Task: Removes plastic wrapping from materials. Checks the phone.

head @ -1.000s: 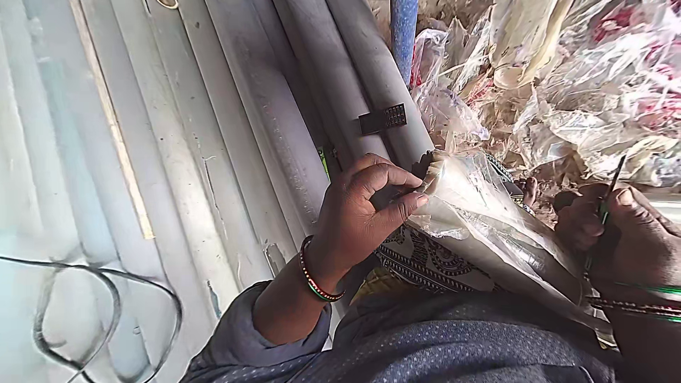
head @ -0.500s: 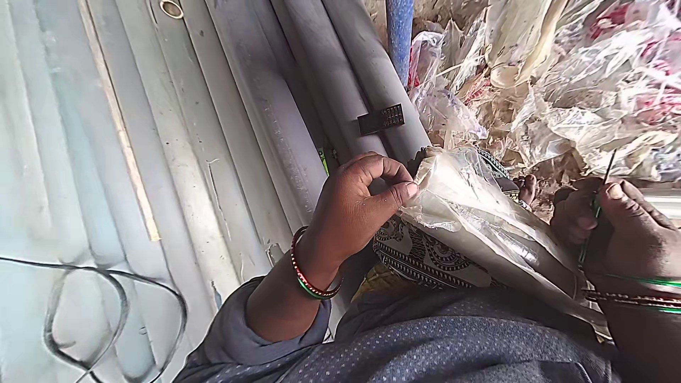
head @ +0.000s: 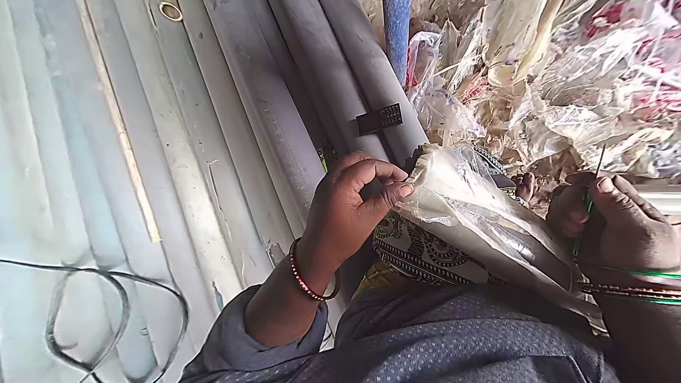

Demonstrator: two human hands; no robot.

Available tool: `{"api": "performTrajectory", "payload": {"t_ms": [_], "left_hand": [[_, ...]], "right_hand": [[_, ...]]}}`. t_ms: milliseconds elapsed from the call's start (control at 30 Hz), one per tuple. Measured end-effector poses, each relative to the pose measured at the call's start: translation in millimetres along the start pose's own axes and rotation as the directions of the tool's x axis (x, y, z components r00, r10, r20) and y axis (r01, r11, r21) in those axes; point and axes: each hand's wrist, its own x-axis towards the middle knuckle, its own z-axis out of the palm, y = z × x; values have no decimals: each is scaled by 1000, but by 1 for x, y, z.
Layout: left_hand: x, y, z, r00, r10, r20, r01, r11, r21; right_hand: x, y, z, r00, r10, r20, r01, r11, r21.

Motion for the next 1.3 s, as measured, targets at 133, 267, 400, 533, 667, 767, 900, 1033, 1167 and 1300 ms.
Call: {"api": "performTrajectory", "payload": {"t_ms": [133,267,400,533,667,767,900,1033,1167,1300], "left_hand": [[3,4,3,1000,-4,6,4,1000,16],[5,12,1,999,30,-36,-27,997,76],[7,15,0,996,-85,34,83,994,73],[12,17,-6,944,-258,204,283,953,-105],[13,19,-6,910,-304,280,392,850,-351],[12,20,-3,913,-299,276,401,780,-480],[9,17,-3,913,-302,276,404,768,-496],[5,17,-6,894,-364,263,444,798,-408],[5,10,-8,945,-255,204,301,922,-243],[4,7,3,984,-147,100,168,954,-251]], "right_hand": [[-1,-1,0,1000,-11,8,11,1000,-5],[-2,-1,0,1000,-10,-2,10,1000,6],[-2,-1,1,1000,-11,-15,11,1000,2],[-3,-1,2,1000,-1,-22,1,1000,6],[-4,-6,6,999,-23,-25,21,998,-66],[-2,-13,8,997,-70,18,72,975,-209],[-3,-26,19,974,-173,148,224,846,-484],[-1,-42,43,894,-290,343,447,510,-735],[0,-54,77,773,-375,511,615,249,-748],[-1,-58,100,715,-395,578,655,88,-750]]}}
